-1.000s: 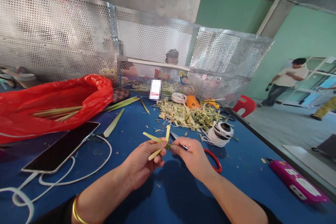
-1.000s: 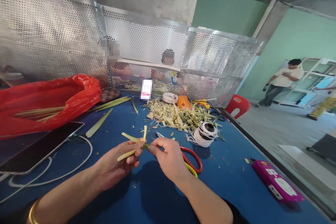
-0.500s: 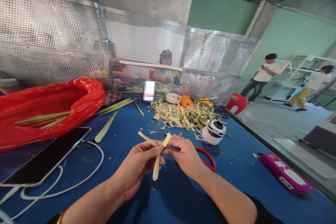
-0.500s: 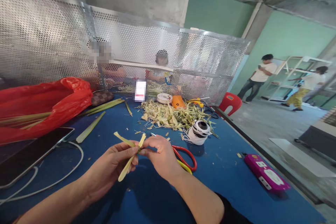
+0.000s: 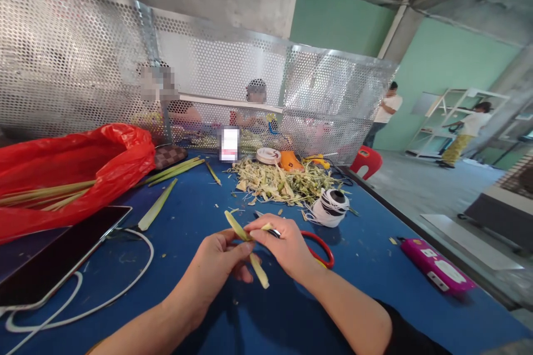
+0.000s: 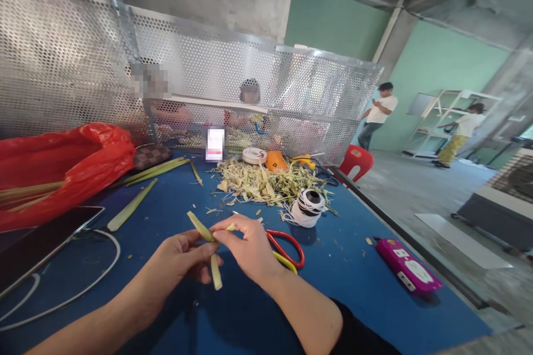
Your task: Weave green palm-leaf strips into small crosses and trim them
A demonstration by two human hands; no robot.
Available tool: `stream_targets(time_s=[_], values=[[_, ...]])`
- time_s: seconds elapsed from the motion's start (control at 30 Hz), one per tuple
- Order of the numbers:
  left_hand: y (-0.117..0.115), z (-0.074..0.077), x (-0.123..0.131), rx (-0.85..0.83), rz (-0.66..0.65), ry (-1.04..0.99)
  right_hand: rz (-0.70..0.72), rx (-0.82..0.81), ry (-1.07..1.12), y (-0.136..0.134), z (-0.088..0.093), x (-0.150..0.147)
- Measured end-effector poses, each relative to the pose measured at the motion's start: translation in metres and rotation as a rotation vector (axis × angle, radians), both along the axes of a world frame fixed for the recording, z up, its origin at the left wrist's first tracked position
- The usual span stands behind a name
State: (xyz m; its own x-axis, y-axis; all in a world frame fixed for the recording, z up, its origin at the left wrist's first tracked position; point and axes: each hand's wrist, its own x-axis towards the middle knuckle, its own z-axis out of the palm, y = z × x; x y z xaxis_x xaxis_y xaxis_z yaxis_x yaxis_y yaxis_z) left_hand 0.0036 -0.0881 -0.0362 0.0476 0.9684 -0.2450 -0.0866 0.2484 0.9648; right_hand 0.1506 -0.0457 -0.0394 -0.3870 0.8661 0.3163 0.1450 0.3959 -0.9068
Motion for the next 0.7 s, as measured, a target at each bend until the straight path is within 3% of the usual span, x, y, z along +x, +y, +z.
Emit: stream_targets(time_s=[0.13, 0.27, 0.43, 0.7], values=[[0.003, -0.001, -0.002, -0.042, -0.003, 0.059, -0.125, 0.06, -0.082, 0.002, -0.008, -0.004], [0.006, -0.001, -0.005, -0.078, -0.095, 0.109, -0.218, 0.117, -0.107, 0.0, -0.01, -0.006], [0.006, -0.01, -0.003, -0.116, -0.164, 0.157, -0.135, 0.034, -0.175, -0.001, -0.004, -0.003], [0.002, -0.011, 0.0, -0.059, -0.242, 0.25, -0.166, 0.256, -0.202, -0.009, -0.003, -0.005]])
